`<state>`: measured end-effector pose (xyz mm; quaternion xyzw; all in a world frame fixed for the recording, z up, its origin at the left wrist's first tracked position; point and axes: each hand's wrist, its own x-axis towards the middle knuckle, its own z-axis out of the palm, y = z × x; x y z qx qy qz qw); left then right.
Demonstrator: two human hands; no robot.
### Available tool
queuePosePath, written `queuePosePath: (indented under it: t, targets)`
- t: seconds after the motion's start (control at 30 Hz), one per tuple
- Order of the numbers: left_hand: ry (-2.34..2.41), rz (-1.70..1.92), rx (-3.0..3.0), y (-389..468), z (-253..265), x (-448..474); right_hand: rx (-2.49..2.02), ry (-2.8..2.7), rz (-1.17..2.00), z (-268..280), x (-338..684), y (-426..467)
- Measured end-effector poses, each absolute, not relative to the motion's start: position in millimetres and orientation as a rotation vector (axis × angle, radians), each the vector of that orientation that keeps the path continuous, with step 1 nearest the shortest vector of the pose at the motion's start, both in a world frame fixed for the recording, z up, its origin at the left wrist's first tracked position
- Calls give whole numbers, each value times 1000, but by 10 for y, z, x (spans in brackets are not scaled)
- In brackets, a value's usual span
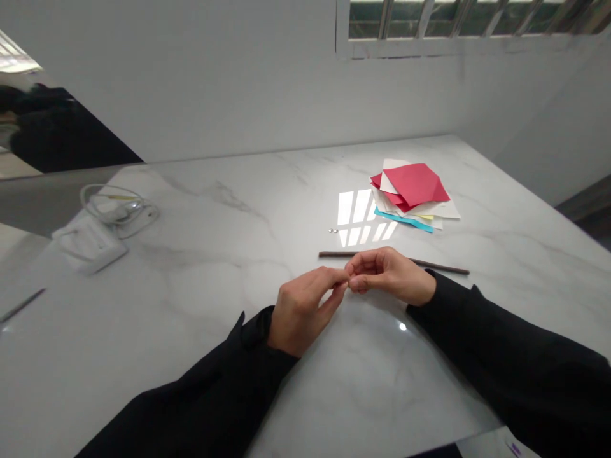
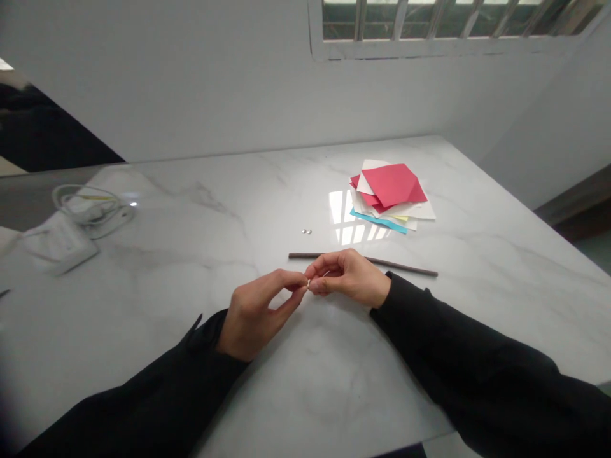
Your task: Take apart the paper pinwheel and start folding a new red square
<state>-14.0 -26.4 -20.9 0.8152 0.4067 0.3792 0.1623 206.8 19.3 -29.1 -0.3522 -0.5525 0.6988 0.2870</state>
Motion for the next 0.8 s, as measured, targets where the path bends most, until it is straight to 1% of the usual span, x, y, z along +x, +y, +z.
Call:
queuePosePath:
  t: [0.07, 0.17, 0.23, 0.3, 0.57, 0.8]
  targets:
    - [1254, 1040, 2328, -156, -242, -166, -988, -1630, 1588, -250, 2132, 234]
    - [1425, 899, 2415, 94, -290, -215, -1080, -1808, 980, -207, 2241, 324]
    - [1404, 794, 2453, 240, -317, -227, -1084, -1884, 745, -213, 2289, 381]
    - [1338, 738, 2458, 311, -333, -214, -1059, -1938, 714, -251, 2300, 416]
    - [1338, 694, 2337, 106, -311, -100, -1128, -2027, 883, -394, 2247, 361]
    - [1344, 685, 2352, 89, -311, -79, -1160, -2141, 793, -299, 2279, 356]
